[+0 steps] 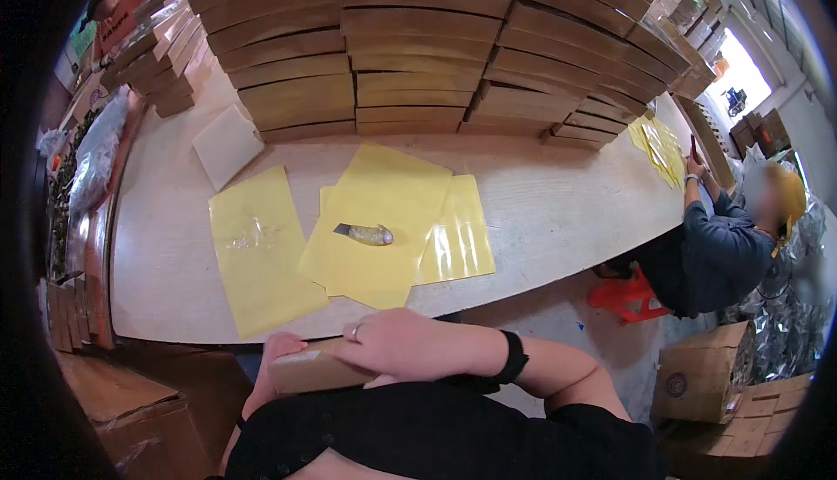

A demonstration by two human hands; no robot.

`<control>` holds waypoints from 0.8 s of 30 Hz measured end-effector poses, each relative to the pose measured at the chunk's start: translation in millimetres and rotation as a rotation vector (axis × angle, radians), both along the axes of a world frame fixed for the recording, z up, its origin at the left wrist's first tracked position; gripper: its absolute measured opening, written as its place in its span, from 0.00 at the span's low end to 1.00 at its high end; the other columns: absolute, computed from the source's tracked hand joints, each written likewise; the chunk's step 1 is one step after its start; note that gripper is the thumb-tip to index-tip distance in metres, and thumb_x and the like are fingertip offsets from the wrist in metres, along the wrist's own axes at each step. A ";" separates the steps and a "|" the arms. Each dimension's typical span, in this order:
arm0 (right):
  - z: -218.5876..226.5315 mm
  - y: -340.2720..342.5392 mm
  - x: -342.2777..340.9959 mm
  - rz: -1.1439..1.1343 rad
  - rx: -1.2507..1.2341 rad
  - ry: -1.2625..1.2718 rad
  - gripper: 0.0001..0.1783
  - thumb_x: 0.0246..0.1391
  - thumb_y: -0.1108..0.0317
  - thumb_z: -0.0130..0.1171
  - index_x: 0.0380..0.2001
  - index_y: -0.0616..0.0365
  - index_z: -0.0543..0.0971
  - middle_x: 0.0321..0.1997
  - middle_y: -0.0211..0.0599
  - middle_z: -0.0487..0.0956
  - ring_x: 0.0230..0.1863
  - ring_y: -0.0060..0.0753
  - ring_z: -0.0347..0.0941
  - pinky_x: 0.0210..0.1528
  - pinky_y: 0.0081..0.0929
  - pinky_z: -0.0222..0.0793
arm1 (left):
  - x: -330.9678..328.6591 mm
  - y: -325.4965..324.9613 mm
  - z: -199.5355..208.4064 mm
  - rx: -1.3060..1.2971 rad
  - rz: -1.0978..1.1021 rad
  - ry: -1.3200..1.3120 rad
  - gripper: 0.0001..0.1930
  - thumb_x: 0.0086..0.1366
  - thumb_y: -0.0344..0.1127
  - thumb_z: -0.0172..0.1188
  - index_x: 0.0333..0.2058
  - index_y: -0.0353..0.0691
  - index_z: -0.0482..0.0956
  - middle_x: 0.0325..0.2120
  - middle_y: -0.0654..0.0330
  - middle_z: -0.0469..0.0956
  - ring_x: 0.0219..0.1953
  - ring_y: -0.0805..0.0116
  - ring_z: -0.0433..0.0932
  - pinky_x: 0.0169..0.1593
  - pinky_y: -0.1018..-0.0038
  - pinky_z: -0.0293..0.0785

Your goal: The recorder is packing decorative gift items into cardboard boxes, applying clear stickers to seal them, and organizing the completed packages.

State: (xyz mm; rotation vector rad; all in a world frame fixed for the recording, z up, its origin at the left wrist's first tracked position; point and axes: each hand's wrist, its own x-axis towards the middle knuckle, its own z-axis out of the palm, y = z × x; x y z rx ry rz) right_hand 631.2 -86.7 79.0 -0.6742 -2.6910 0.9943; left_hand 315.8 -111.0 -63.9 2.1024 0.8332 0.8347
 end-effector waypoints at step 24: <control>-88.2 116.7 49.5 -0.746 0.068 0.117 0.12 0.54 0.68 0.58 0.41 0.54 0.81 0.33 0.36 0.78 0.35 0.40 0.74 0.40 0.34 0.71 | 71.2 134.6 59.2 0.269 -0.294 0.589 0.17 0.58 0.49 0.63 0.37 0.42 0.78 0.49 0.59 0.76 0.58 0.55 0.70 0.60 0.61 0.68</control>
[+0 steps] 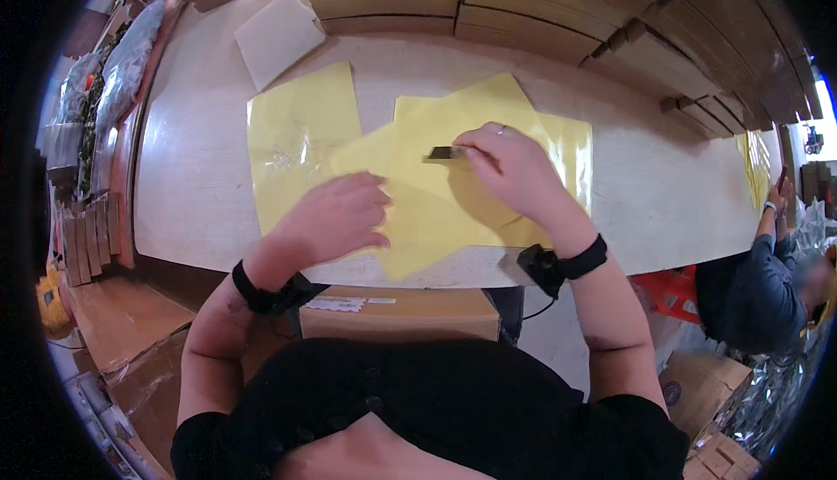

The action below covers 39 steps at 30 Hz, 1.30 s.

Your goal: The recorder is packing decorative gift items into cardboard boxes, applying clear stickers to seal them, and organizing the completed packages.

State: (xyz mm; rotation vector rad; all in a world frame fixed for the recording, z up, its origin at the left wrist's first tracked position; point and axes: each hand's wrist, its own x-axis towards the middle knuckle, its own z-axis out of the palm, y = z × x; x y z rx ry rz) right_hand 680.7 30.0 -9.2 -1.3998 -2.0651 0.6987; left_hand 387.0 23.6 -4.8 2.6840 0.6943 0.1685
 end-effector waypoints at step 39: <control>-17.1 -38.7 13.0 -0.091 -0.036 0.163 0.17 0.50 0.75 0.59 0.42 0.48 0.86 0.40 0.33 0.73 0.33 0.29 0.73 0.36 0.24 0.71 | 52.2 8.7 22.6 -0.267 0.171 0.081 0.48 0.63 0.37 0.62 0.70 0.36 0.37 0.58 0.55 0.73 0.51 0.51 0.77 0.56 0.61 0.71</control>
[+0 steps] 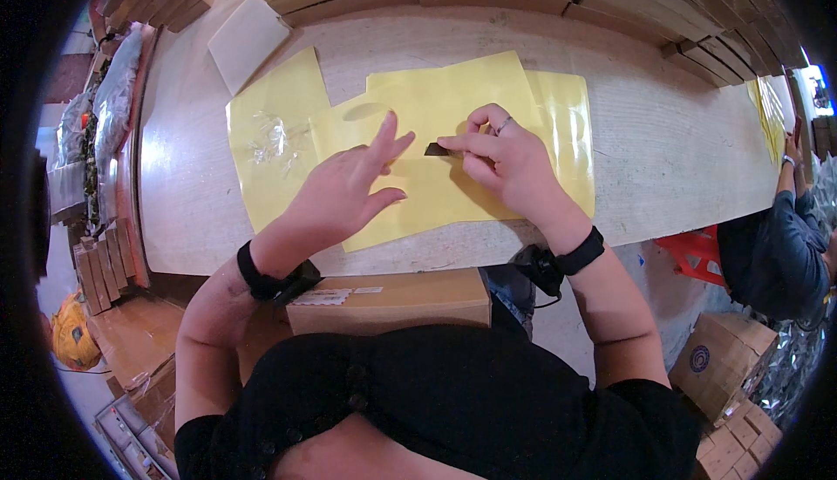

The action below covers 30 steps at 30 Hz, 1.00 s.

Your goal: The recorder is packing decorative gift items into cardboard boxes, applying clear stickers to seal them, and organizing the completed packages.

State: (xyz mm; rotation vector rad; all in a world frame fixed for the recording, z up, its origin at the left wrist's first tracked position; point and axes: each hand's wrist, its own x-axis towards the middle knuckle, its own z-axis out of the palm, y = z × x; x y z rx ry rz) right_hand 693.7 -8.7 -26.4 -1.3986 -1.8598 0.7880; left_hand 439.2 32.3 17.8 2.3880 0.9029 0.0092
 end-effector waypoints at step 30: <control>0.0 1.2 4.5 0.011 -0.038 -0.003 0.17 0.51 0.71 0.56 0.43 0.42 0.86 0.42 0.31 0.75 0.35 0.32 0.76 0.41 0.27 0.74 | -4.0 6.2 3.8 -0.285 -0.007 -0.267 0.42 0.65 0.24 0.56 0.71 0.43 0.40 0.55 0.52 0.73 0.60 0.52 0.72 0.66 0.60 0.62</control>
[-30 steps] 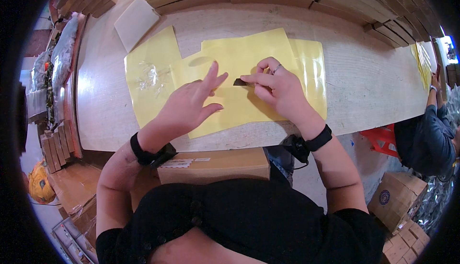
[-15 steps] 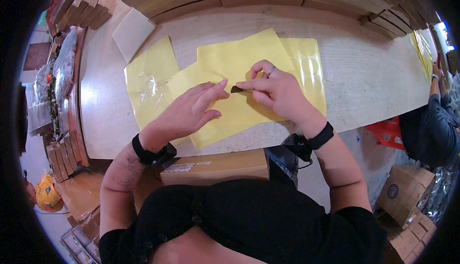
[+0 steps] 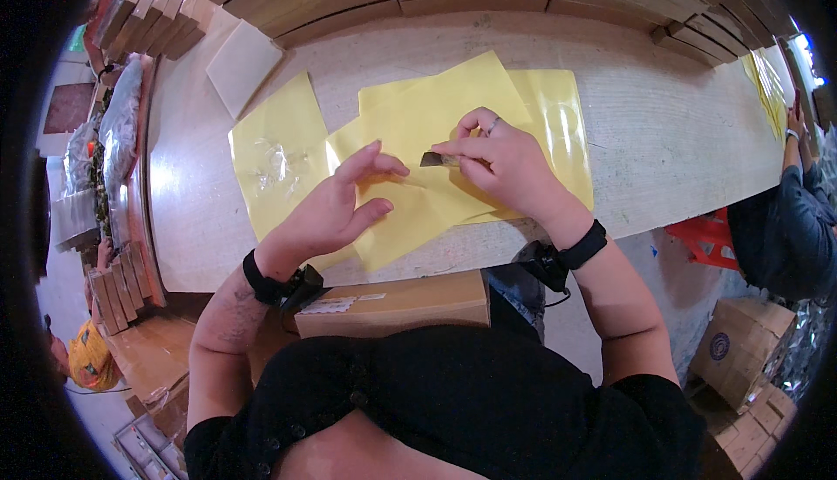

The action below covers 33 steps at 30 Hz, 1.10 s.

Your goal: The recorder is packing decorative gift items into cardboard boxes, applying clear stickers to seal them, and organizing the completed packages.

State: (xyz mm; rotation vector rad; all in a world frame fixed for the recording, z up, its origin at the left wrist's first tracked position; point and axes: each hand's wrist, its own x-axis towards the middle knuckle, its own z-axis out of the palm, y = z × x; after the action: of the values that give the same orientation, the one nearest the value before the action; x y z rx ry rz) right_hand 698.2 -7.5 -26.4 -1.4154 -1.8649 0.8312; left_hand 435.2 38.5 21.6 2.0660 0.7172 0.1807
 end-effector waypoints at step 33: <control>2.8 4.6 -15.3 -0.108 0.118 -0.177 0.14 0.54 0.71 0.58 0.43 0.45 0.84 0.39 0.29 0.78 0.32 0.33 0.77 0.35 0.28 0.73 | 6.1 23.2 -39.6 0.706 0.005 -0.291 0.47 0.56 0.26 0.70 0.67 0.51 0.46 0.68 0.43 0.52 0.52 0.56 0.76 0.46 0.63 0.79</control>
State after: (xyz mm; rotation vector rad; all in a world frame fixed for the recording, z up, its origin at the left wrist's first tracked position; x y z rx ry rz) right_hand 682.9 -2.9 -23.6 -1.5411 -1.9143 0.5498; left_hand 441.3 61.7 -18.0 2.6157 0.5155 0.8159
